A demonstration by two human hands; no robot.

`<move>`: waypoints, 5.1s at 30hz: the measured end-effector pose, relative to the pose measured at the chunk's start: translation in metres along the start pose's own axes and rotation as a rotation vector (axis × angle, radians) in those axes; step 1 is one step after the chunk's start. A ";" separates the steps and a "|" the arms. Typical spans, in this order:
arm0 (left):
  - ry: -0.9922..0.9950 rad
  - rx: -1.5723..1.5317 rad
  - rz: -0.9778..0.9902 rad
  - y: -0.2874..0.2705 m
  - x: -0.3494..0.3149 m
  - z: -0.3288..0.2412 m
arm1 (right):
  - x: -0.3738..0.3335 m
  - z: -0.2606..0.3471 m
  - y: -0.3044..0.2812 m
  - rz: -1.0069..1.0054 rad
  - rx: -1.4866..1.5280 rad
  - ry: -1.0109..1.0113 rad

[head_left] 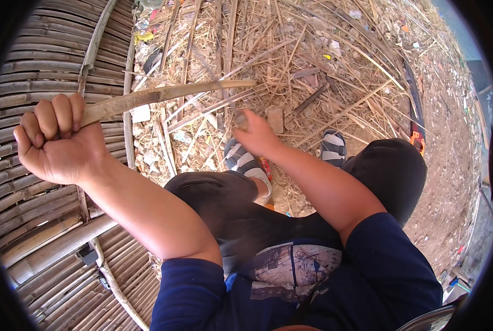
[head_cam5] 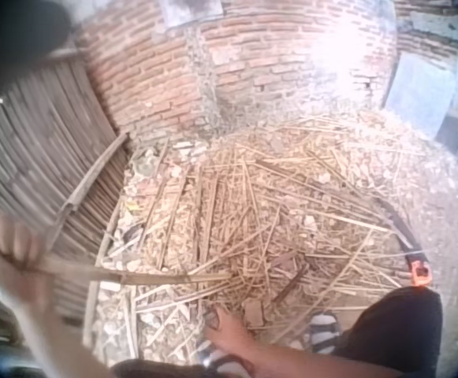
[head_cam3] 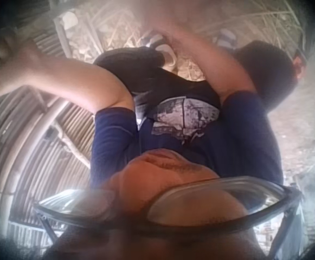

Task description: The person scrapes a bamboo stick using a handheld blade while sitting in an outdoor area. They hold the bamboo stick with their left hand and move the blade along its length with their right hand to clean the surface.

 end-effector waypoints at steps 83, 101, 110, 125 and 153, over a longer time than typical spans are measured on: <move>0.061 0.088 -0.088 0.010 0.001 0.001 | -0.009 0.044 0.013 0.060 -0.055 -0.084; 0.238 0.471 -0.513 0.021 -0.019 -0.009 | -0.018 0.044 0.018 0.028 -0.002 -0.163; 0.272 0.511 -0.625 0.009 -0.022 -0.016 | -0.008 0.024 0.010 0.021 0.063 0.039; 0.229 0.472 -0.677 -0.023 -0.018 -0.016 | -0.014 0.027 0.013 0.075 -0.005 -0.051; 0.224 0.428 -0.555 -0.003 -0.016 -0.012 | -0.026 0.113 0.026 0.213 0.042 -0.273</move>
Point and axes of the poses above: each hand's wrist, its own x-axis towards the middle knuckle, its own y-axis out of the palm, z = x × y, the point moved 10 cm from there along x, towards the middle knuckle, and after that the axes turned 4 degrees about x, right-handed, at the moved point
